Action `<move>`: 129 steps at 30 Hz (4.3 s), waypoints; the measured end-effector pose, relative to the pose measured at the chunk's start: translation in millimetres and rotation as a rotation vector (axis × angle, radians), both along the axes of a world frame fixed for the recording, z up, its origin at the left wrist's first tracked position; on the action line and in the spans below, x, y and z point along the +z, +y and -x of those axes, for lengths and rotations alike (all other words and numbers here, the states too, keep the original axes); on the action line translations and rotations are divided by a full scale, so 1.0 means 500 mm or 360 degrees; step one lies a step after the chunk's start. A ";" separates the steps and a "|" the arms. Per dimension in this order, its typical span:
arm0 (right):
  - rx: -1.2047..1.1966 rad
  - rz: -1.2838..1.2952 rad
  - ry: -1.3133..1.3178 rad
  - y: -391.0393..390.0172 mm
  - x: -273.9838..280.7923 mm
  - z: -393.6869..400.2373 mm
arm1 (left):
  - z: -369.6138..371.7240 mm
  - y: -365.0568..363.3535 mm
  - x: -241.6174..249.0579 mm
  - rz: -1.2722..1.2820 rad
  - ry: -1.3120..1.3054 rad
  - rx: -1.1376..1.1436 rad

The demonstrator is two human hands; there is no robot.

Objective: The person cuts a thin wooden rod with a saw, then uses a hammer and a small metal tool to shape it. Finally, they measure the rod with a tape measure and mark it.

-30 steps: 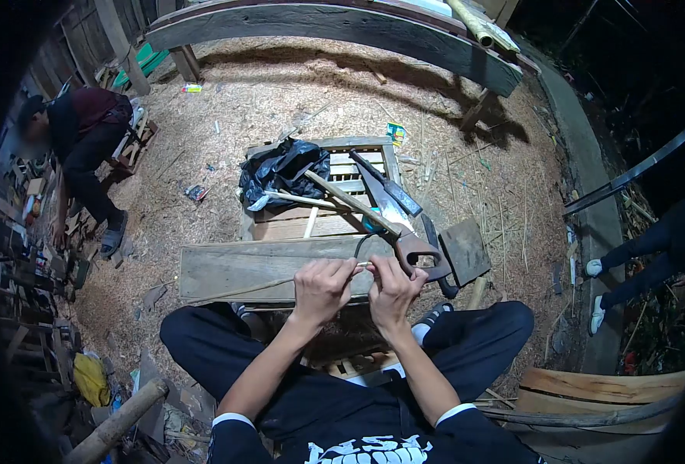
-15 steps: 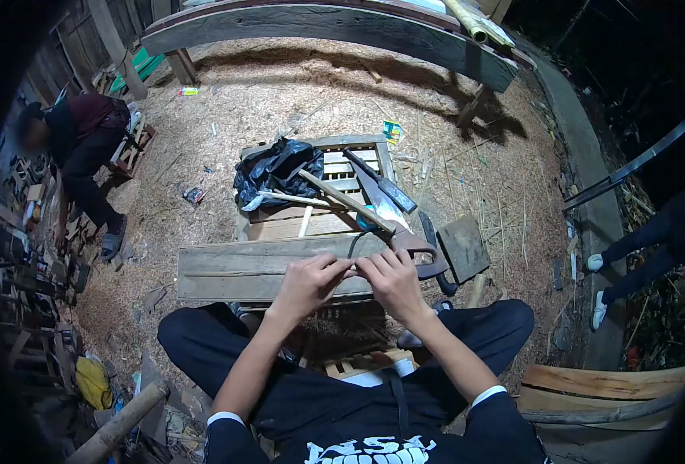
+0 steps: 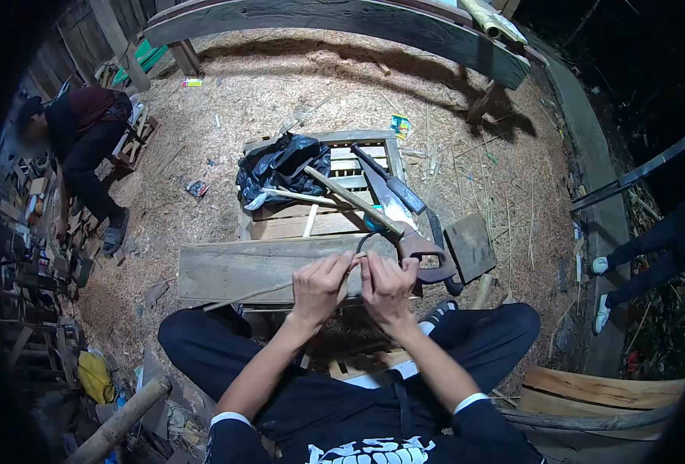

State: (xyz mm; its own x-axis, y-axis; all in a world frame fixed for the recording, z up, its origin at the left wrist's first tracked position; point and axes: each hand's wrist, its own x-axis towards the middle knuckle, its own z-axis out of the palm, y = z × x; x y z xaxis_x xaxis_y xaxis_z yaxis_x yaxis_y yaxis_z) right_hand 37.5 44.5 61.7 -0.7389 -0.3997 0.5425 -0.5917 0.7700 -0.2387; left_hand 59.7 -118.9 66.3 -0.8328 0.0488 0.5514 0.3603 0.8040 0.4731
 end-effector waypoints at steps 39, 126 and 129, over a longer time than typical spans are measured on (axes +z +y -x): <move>-0.0030 0.0209 -0.0470 0.089 0.013 0.024 | 0.064 -0.024 -0.013 -0.0113 -0.0209 -0.0432; -0.0473 0.0034 -0.0473 0.127 -0.068 -0.035 | 0.028 0.003 -0.112 0.0009 -0.0388 -0.0534; -0.0537 0.0106 -0.0454 0.122 -0.068 -0.030 | 0.028 -0.002 -0.108 -0.0006 -0.0395 -0.0506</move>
